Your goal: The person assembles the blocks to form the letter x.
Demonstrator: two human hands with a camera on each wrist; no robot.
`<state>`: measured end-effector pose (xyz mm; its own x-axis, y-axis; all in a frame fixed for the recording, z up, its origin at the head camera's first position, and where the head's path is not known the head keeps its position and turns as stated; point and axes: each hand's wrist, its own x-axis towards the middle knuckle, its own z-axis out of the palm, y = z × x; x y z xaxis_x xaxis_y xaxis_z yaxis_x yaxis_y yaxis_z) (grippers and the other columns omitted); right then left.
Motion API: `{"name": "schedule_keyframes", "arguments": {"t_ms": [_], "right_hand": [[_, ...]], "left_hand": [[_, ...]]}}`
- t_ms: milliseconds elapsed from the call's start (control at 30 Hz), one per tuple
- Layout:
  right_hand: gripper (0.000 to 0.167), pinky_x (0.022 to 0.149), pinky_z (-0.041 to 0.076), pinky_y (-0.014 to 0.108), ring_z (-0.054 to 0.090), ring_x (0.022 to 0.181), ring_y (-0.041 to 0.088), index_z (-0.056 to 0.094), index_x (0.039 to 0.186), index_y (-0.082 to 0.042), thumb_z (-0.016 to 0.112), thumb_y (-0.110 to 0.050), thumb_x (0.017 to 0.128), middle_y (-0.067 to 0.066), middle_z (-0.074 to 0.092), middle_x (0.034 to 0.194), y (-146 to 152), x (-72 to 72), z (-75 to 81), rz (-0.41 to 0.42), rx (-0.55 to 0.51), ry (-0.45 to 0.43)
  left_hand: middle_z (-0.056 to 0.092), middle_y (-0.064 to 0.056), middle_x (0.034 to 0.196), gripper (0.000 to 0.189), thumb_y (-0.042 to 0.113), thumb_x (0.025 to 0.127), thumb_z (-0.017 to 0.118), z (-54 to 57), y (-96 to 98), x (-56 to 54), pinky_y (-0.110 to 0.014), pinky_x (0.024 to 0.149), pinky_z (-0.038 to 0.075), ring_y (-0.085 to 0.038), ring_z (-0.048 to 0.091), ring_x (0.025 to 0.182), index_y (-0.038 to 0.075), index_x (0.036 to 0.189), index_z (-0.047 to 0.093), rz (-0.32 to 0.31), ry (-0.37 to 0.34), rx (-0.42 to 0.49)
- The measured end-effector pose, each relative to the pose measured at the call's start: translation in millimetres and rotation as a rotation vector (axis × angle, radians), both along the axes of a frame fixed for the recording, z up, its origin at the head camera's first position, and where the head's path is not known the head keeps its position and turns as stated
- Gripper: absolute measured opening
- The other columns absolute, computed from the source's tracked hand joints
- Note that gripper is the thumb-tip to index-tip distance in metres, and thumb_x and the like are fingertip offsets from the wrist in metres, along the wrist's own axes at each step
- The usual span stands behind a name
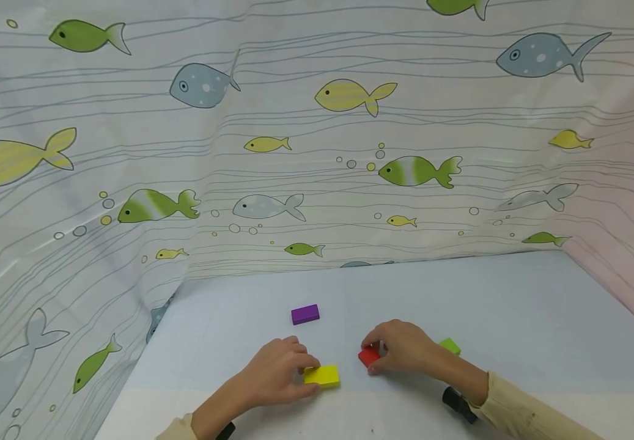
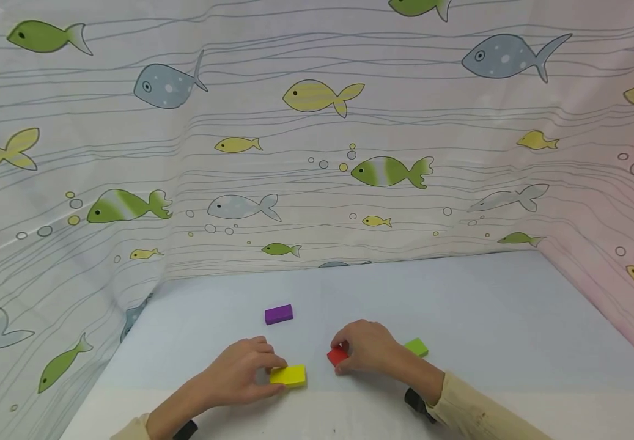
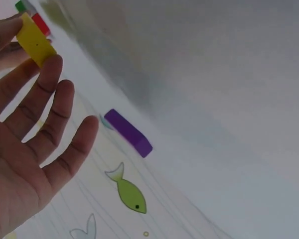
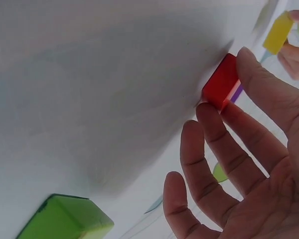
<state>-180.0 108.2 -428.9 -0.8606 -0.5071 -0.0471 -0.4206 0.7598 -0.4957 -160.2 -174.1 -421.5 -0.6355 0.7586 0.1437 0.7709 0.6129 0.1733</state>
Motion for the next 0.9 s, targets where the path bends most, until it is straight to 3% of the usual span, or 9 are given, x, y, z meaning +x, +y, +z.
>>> {"name": "schedule_keyframes", "arguments": {"t_ms": [467, 900], "right_hand": [[0.036, 0.066, 0.045, 0.030, 0.050, 0.076, 0.011, 0.077, 0.104, -0.020, 0.088, -0.030, 0.071, -0.012, 0.063, 0.086, 0, -2.4, -1.3, -0.010, 0.006, -0.011], [0.035, 0.065, 0.044, 0.030, 0.050, 0.074, 0.011, 0.077, 0.104, -0.018, 0.089, -0.021, 0.071, -0.011, 0.064, 0.086, 2, -2.9, -0.5, 0.009, 0.001, 0.006]], "left_hand": [[0.061, 0.012, 0.073, 0.027, 0.043, 0.083, 0.075, 6.9, 33.0, -2.7, -0.019, 0.056, 0.037, -0.005, 0.043, 0.067, 0.021, 0.098, 0.078, 0.112, 0.050, -0.104], [0.069, 0.008, 0.078, 0.028, 0.040, 0.081, 0.078, 5.9, 56.8, 0.3, -0.020, 0.057, 0.041, -0.005, 0.048, 0.066, 0.017, 0.096, 0.079, 0.215, -0.059, -0.097]]}}
